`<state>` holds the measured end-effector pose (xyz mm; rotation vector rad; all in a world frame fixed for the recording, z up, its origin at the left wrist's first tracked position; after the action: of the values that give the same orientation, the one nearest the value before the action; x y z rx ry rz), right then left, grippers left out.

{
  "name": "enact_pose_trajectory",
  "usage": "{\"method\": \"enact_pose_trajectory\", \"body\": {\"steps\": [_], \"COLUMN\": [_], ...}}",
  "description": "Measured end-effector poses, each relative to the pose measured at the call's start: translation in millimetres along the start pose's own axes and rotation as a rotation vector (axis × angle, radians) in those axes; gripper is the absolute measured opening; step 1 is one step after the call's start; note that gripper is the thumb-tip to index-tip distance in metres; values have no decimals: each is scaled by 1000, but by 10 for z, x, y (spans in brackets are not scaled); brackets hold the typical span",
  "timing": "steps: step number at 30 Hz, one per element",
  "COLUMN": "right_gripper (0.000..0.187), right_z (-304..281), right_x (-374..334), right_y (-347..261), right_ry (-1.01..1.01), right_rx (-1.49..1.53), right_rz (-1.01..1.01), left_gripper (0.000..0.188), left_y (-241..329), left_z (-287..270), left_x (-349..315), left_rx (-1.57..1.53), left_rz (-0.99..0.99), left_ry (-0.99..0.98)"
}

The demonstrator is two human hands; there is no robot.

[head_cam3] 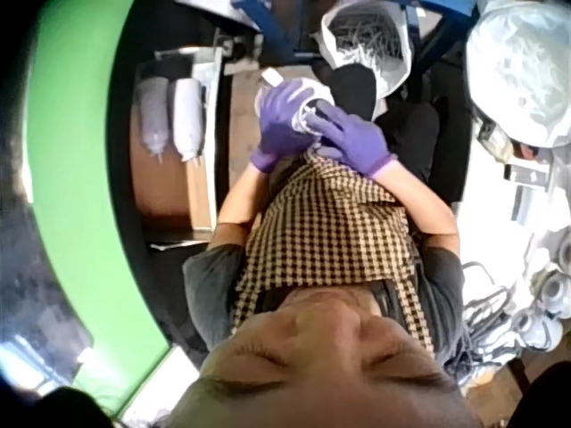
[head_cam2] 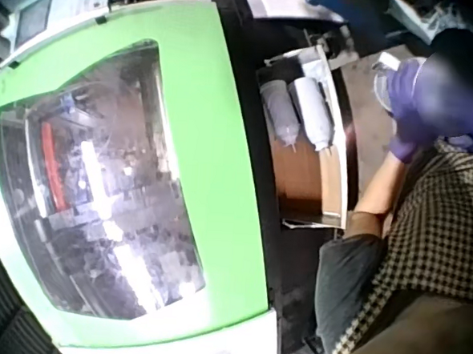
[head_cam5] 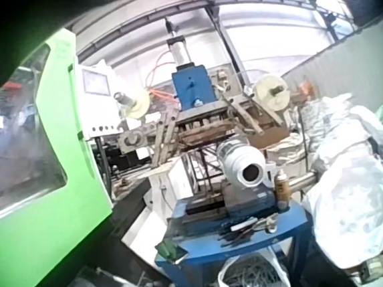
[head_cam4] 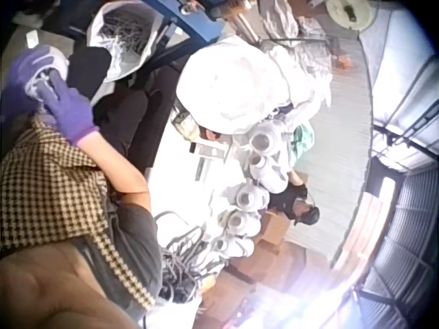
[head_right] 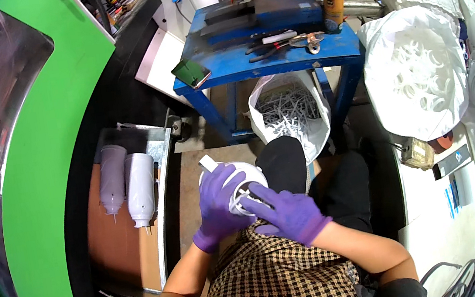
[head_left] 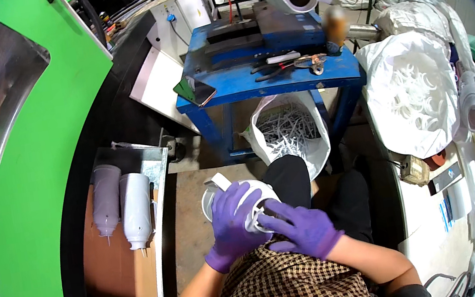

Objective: The person assembles white plastic sprayers by attaching grey handles and nozzles to the bottles. They repeatedly pick up bottles, attach components, and place the finished units on a nearby table.

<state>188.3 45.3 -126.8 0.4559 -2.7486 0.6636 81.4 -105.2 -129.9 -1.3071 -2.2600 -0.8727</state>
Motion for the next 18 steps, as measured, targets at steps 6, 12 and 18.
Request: {"method": "enact_pose_trajectory", "body": {"steps": [6, 12, 18], "right_gripper": [39, 30, 40], "right_z": [559, 397, -300], "right_x": [-18, -95, -164], "right_y": [170, 152, -17], "right_ry": [-92, -150, 64], "right_rx": [4, 27, -91], "right_rz": [98, 171, 411], "left_gripper": [60, 63, 60], "left_y": [126, 203, 582], "left_z": [106, 169, -4], "left_x": [4, 23, 711], "left_rx": [-9, 30, -52], "left_rz": [22, 68, 293], "left_ry": [-55, -73, 31]}}
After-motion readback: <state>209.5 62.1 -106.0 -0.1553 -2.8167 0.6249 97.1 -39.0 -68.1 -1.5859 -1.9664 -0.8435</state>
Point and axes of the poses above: each hand's wrist, its own x-axis towards the middle knuckle, its own z-axis out of the palm, y = z × x, the point moved 4 cm from there along x, towards the middle knuckle, and after that the axes turned 1 degree about -y, right-handed, at the moved point
